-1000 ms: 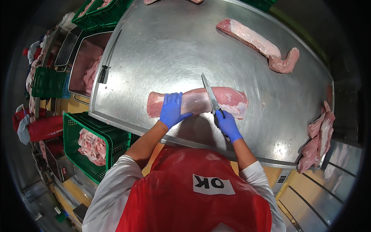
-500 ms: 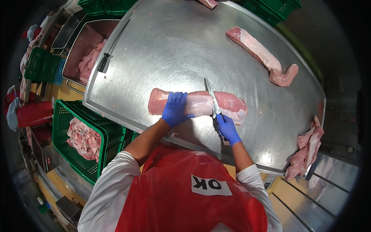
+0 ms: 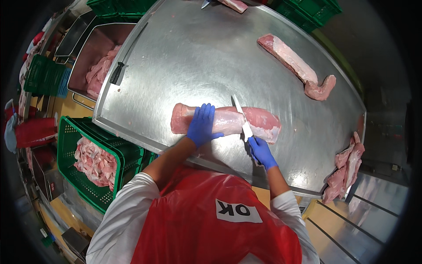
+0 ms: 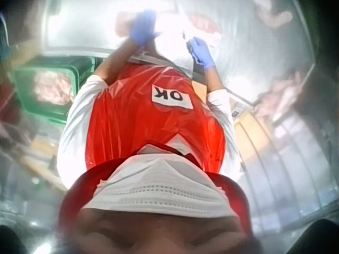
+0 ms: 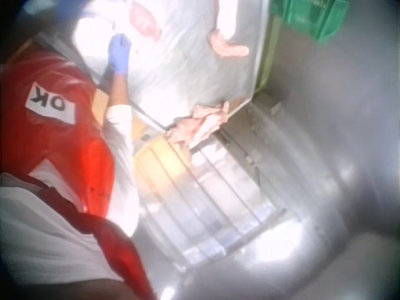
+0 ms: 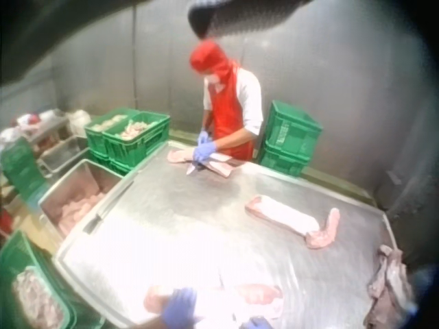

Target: The person uses a knife to trim fat and connective tissue from large pork loins on a stainless steel table. They repeatedly lift and remove trimmed pieces, placing them into a green crate while continuing to work on the same cut.

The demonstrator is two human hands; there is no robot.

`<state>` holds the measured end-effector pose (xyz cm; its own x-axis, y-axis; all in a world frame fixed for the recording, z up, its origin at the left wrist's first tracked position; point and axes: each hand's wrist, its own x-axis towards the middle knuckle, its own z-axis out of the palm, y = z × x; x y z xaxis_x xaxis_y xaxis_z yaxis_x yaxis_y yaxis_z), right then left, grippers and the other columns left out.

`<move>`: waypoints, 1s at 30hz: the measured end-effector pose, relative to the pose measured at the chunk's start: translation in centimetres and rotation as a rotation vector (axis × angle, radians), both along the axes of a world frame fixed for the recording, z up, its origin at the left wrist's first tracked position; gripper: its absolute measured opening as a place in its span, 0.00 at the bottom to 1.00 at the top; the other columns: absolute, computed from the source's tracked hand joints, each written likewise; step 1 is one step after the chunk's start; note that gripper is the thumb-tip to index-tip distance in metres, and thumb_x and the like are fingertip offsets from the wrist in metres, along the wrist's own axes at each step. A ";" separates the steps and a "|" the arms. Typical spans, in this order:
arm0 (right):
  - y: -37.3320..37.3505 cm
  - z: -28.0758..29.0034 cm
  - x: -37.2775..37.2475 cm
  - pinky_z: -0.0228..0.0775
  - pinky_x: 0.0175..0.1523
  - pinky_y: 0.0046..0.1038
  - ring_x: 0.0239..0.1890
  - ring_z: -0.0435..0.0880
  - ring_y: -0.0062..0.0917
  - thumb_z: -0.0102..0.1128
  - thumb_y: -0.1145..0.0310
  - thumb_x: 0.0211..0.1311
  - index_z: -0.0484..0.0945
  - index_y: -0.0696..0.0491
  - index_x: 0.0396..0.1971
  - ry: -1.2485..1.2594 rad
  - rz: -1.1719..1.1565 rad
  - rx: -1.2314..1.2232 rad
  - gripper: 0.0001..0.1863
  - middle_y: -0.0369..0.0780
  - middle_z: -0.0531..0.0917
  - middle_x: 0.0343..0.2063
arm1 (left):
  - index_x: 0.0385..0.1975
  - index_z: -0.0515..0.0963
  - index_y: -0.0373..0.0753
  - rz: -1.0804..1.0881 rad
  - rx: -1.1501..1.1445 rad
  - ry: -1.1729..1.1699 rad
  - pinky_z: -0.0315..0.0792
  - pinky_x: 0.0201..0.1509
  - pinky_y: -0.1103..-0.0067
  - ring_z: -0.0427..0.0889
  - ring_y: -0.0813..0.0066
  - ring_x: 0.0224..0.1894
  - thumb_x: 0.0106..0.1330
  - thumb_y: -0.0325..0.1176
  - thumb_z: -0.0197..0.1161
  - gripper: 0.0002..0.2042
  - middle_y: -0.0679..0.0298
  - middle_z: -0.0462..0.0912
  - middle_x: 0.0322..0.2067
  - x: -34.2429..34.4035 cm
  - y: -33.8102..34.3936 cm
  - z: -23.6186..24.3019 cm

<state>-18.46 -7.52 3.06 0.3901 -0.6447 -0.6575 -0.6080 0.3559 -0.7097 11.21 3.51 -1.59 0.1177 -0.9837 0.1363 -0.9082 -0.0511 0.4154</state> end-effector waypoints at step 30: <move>2.5 1.3 -2.3 0.65 0.23 0.23 0.17 0.72 0.15 0.56 0.48 0.79 0.82 0.54 0.35 -0.005 0.092 0.028 0.22 0.32 0.77 0.19 | 0.80 0.36 0.25 0.317 0.279 -0.059 0.47 0.82 0.47 0.43 0.28 0.81 0.60 0.72 0.67 0.67 0.30 0.41 0.79 6.1 7.9 1.1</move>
